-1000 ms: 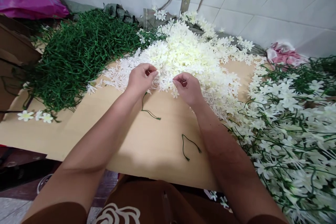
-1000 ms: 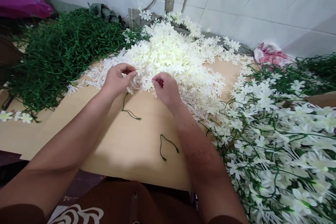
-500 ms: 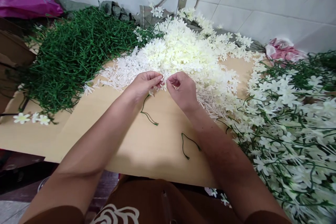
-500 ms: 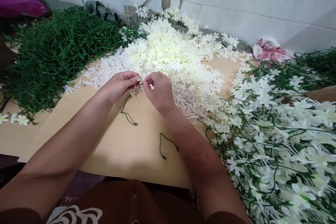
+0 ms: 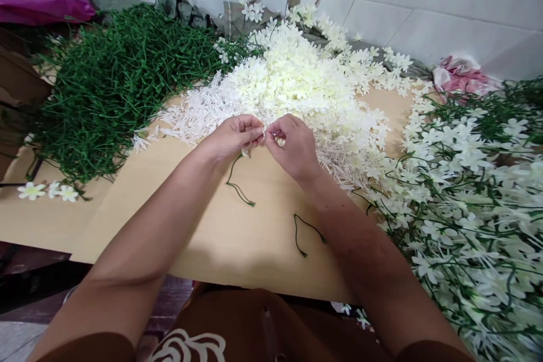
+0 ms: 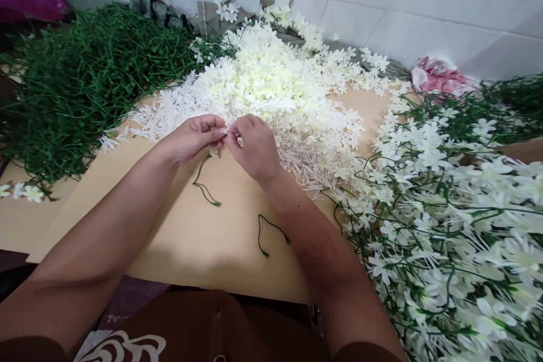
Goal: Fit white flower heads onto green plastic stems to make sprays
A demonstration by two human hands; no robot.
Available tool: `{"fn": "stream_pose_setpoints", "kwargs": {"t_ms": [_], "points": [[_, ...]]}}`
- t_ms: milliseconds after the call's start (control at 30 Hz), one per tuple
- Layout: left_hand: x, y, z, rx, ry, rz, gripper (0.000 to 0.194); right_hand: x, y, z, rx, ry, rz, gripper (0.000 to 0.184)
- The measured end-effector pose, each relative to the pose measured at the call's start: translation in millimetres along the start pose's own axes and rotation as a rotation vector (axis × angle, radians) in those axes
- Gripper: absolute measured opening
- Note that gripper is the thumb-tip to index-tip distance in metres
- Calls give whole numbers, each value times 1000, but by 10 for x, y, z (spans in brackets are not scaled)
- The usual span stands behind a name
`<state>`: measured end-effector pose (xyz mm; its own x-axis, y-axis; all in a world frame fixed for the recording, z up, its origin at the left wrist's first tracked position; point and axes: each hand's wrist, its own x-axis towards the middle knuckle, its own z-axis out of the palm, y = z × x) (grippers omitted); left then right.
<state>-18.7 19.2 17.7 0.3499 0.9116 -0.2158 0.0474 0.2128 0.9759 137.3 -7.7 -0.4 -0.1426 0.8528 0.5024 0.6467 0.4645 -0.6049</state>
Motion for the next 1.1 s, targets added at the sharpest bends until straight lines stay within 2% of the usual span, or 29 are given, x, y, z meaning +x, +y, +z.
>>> {"fn": "stream_pose_setpoints", "kwargs": {"t_ms": [67,167,233,333,433,533,633,667,767,833,900,1100], "points": [[-9,7,-57,-16,-65,-3,23,13,8,-19,125,-55,37,10],[-24,24,-99,-16,-83,35,23,33,47,-29,299,-77,118,3],[-27,38,-92,23,-80,53,22,40,78,-20,381,-84,138,14],[-55,62,-73,143,-81,92,20,40,95,-4,475,-160,111,24],[-222,96,-100,393,-32,168,20,44,77,-17,528,-156,126,25],[-585,106,-170,795,43,304,20,63,54,-59,548,-151,168,25],[-962,28,-203,1148,-141,477,18,78,37,-95,561,-214,199,23],[-1045,-21,-196,1244,-182,495,18,77,29,-100,568,-233,209,23],[-1121,-187,-141,1422,-217,519,19,60,2,-98,597,-290,248,25],[-1069,-258,-110,1414,-193,538,16,45,-14,-97,619,-320,265,25],[-995,-266,-107,1315,-146,531,14,38,-19,-105,649,-336,261,26],[-794,-93,-200,709,115,313,25,43,-7,-122,762,-325,258,38]]}}
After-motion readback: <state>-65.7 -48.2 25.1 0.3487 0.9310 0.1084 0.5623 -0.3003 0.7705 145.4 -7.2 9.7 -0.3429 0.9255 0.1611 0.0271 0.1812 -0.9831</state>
